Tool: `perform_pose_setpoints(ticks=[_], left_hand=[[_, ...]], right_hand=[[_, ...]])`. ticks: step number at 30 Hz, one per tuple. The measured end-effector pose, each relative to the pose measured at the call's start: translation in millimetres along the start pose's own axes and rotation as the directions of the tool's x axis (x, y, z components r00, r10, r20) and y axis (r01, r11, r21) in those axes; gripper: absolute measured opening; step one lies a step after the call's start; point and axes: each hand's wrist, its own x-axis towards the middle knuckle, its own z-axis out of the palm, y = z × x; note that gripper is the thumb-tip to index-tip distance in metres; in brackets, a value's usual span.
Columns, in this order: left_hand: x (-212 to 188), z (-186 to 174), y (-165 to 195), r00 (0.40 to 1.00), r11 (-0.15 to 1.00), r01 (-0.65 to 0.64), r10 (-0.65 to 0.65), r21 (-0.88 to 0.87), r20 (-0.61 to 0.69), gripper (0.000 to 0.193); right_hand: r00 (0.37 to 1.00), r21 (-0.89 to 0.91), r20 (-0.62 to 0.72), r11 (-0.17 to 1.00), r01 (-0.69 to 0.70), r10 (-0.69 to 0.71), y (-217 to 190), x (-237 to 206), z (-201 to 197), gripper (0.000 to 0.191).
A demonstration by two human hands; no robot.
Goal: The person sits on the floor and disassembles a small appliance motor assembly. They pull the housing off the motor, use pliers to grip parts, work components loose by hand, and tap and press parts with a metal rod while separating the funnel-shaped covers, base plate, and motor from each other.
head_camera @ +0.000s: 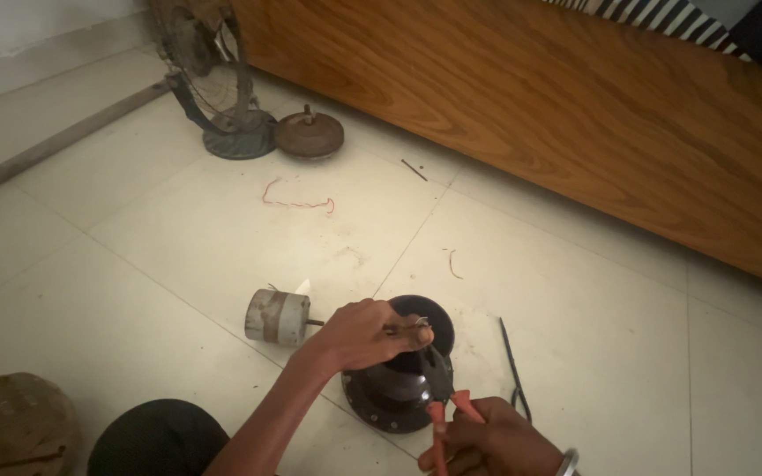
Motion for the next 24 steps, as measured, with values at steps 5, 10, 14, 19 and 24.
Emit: perform_pose_setpoints(ticks=[5,10,14,19,24], left_hand=[[-0.3,-0.4,0.2,1.0,1.0,-0.015,0.016,0.015,-0.016,0.079],[1.3,-0.5,-1.3,1.0,1.0,0.009,-0.009,0.019,0.003,0.08],[5.0,1.8,-5.0,0.999,0.999,0.031,-0.032,0.036,0.016,0.082],[5.9,5.7,-6.1,0.998,0.998,-0.06,0.06,-0.009,-0.035,0.086],[3.8,2.7,-1.6,0.999,0.999,0.029,-0.03,0.028,0.023,0.086]], right_hand=[[0.988,-0.041,-0.153,0.999,0.008,-0.014,5.2,1.0,14.9,0.034],[0.996,0.088,-0.087,0.996,-0.026,0.034,5.5,2.8,17.9,0.038],[0.996,-0.014,-0.086,1.0,0.006,-0.007,8.9,7.4,3.8,0.029],[0.948,-0.568,-0.201,0.818,0.094,-0.248,15.9,15.0,-10.9,0.042],[0.951,-0.571,-0.269,0.821,-0.03,-0.152,8.7,10.2,-5.3,0.036]])
